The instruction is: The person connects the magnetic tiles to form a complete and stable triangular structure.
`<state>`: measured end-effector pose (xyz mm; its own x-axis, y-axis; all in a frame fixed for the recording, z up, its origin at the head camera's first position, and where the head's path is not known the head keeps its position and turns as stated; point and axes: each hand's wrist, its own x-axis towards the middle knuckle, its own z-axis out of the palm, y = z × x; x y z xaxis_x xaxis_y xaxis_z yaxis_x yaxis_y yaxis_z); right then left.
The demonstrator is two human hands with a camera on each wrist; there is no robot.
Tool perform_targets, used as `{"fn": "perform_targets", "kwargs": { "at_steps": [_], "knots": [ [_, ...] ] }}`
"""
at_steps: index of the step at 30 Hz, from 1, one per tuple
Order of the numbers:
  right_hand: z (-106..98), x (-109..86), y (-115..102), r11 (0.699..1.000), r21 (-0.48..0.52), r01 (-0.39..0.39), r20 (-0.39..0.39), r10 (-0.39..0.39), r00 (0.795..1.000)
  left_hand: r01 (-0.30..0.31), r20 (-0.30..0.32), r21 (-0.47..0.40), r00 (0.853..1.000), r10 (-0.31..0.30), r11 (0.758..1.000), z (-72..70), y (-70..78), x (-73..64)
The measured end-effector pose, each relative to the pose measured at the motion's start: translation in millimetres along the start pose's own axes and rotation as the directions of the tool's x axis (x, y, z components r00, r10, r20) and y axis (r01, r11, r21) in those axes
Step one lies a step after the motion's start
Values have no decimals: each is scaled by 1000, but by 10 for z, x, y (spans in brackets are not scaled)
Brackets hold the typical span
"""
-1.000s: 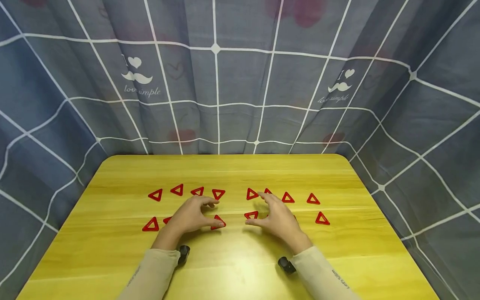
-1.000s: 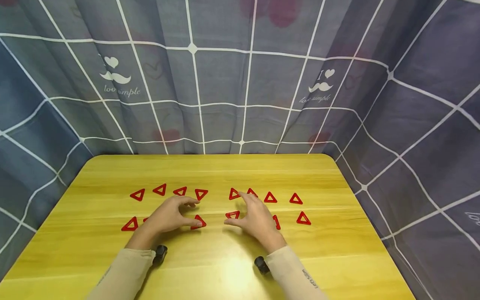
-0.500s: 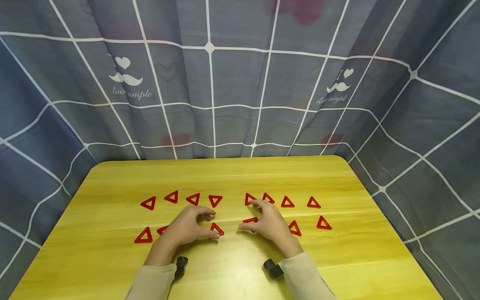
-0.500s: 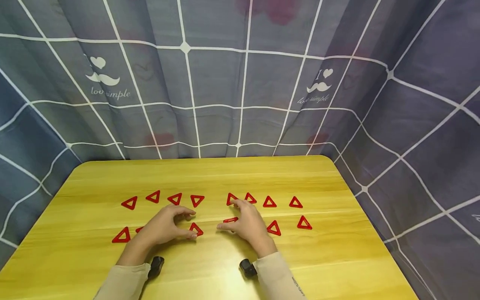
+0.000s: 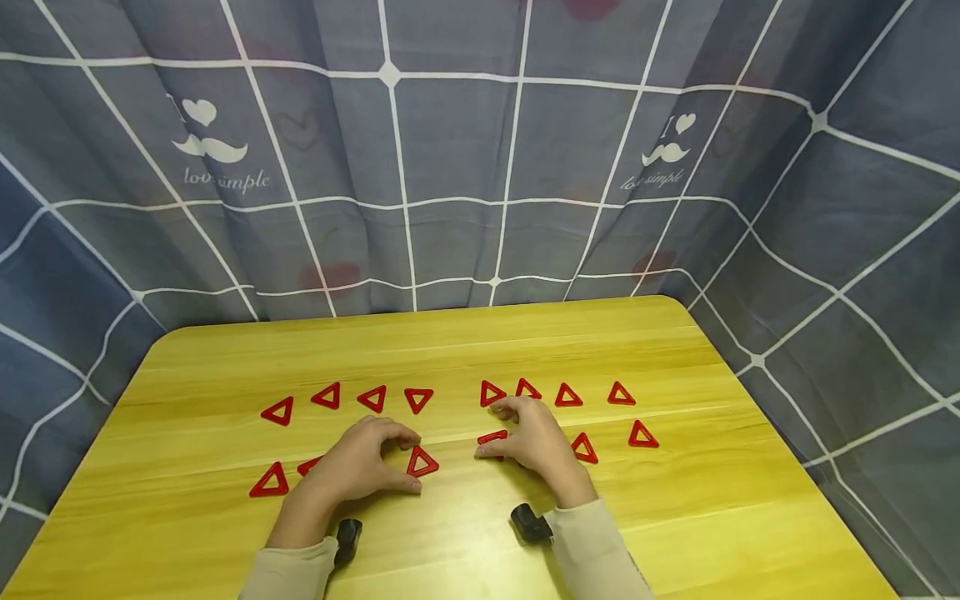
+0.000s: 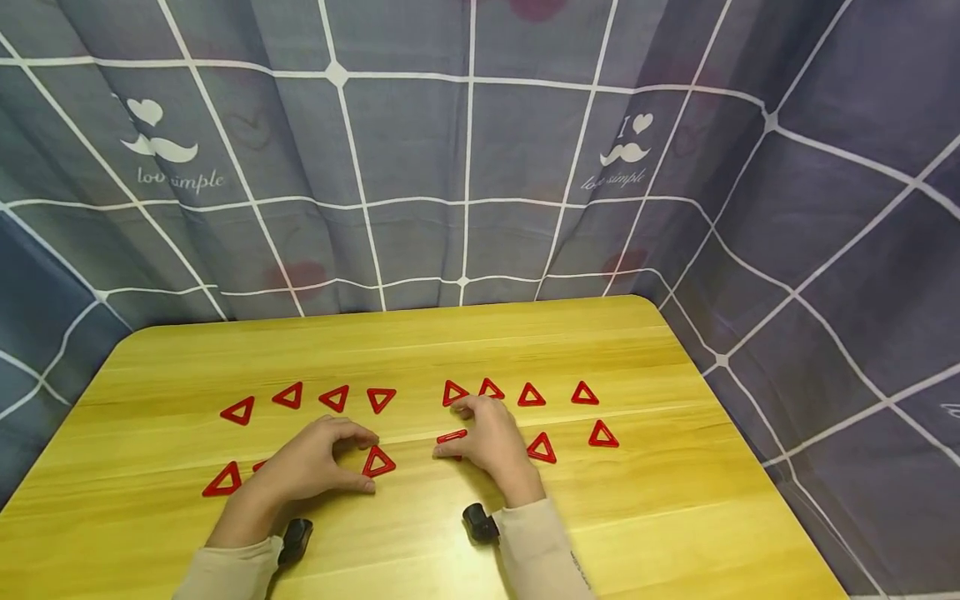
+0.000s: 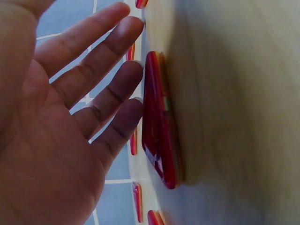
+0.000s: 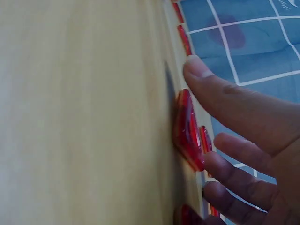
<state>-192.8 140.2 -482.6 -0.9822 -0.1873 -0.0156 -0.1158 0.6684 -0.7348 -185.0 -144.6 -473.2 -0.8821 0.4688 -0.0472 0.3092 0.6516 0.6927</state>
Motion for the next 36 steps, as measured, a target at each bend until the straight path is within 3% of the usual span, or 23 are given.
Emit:
{"fn": "perform_targets", "kwargs": {
  "at_steps": [12,20,28,36],
  "knots": [
    [-90,-27,-6,1000,30,2,88,-5,996,-12,14,4,1000,12,1000,-4,-19,6],
    [-118,-16,22,999,-23,49,142,-45,989,-30,15,13,999,30,999,-6,-15,5],
    [-80,-21,-9,998,-28,60,154,-55,987,-3,26,28,1000,2,1000,21,43,0],
    [-58,-26,-51,996,-61,60,124,-52,991,-37,28,82,999,34,996,109,143,51]
  ]
}}
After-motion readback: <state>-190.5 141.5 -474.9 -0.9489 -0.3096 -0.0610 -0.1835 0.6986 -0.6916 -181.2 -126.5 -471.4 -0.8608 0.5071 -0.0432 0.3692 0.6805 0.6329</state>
